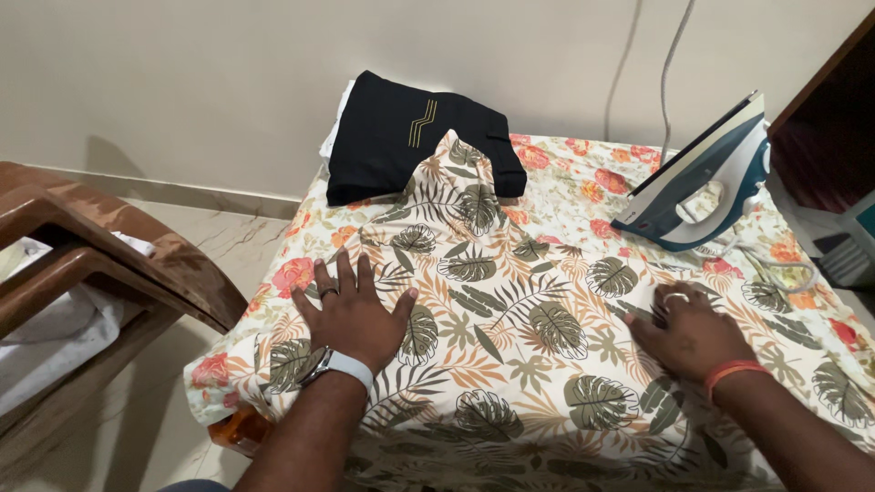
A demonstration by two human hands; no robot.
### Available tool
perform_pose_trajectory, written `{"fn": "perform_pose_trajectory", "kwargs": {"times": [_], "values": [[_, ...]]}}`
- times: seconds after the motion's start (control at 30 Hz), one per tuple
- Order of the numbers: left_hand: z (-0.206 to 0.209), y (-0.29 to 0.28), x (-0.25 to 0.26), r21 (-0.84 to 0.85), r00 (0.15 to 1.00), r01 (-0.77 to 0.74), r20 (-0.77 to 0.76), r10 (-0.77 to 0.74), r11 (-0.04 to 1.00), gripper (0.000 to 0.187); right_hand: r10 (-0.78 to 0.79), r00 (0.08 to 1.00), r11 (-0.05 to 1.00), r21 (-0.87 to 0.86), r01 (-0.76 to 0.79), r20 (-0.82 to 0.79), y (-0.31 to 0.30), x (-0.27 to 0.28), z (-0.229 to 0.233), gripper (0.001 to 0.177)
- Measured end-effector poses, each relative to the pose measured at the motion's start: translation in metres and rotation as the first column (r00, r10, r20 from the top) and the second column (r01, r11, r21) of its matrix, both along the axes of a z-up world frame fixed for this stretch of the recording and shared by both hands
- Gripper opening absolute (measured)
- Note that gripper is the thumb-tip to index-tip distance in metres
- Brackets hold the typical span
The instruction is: The person irons a patterned shirt on a table, smoothing the fabric with one hand while using an electric iron with the other. They repeatedly adjust the shirt's position and fold the collar before continuing to iron the main body of the garment.
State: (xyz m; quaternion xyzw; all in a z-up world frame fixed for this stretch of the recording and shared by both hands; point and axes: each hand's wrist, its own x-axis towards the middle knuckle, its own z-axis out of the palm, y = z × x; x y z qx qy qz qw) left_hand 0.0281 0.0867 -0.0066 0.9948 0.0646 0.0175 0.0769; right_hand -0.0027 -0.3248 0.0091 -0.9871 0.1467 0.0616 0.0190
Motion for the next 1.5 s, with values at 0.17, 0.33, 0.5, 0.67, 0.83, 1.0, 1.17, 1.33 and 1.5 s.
{"fn": "perform_pose_trajectory", "kwargs": {"times": [0.17, 0.33, 0.5, 0.67, 0.83, 1.0, 1.17, 1.33, 1.5], "values": [[0.002, -0.001, -0.003, -0.039, 0.999, -0.011, 0.031, 0.012, 0.999, 0.093, 0.127, 0.982, 0.980, 0.137, -0.147, 0.143, 0.034, -0.005, 0.009, 0.072], [-0.001, -0.002, -0.005, -0.050, 0.986, -0.005, 0.166, 0.013, 0.999, 0.095, 0.184, 0.963, 0.947, 0.226, -0.227, 0.197, 0.047, -0.008, 0.014, 0.059], [-0.006, -0.001, -0.004, -0.072, 0.972, 0.034, 0.234, -0.017, 0.997, 0.093, 0.213, 0.947, 0.924, 0.264, -0.276, 0.242, 0.051, -0.008, 0.021, 0.052], [-0.007, -0.001, -0.005, -0.093, 0.970, 0.055, 0.240, -0.031, 0.994, 0.093, 0.137, 0.976, 0.928, 0.323, -0.186, 0.169, 0.057, -0.010, 0.025, 0.048], [-0.002, -0.001, -0.006, -0.108, 0.975, 0.069, 0.216, -0.044, 0.992, 0.091, 0.160, 0.968, 0.921, 0.324, -0.216, 0.192, 0.061, -0.011, 0.029, 0.046], [0.001, 0.000, -0.008, -0.148, 0.975, 0.075, 0.219, -0.041, 0.986, 0.086, 0.150, 0.967, 0.919, 0.331, -0.212, 0.204, 0.062, -0.010, 0.025, 0.042], [0.004, 0.001, -0.009, -0.191, 0.974, 0.063, 0.225, -0.018, 0.980, 0.080, 0.254, 0.905, 0.850, 0.366, -0.378, 0.342, 0.058, -0.007, 0.018, 0.040], [0.004, 0.001, -0.010, -0.227, 0.976, 0.066, 0.215, -0.016, 0.972, 0.076, 0.218, 0.930, 0.862, 0.388, -0.326, 0.297, 0.059, -0.007, 0.011, 0.040], [0.001, 0.001, -0.010, -0.227, 0.977, 0.066, 0.214, -0.016, 0.972, 0.070, 0.239, 0.919, 0.866, 0.358, -0.348, 0.315, 0.058, -0.006, 0.009, 0.041]]}}
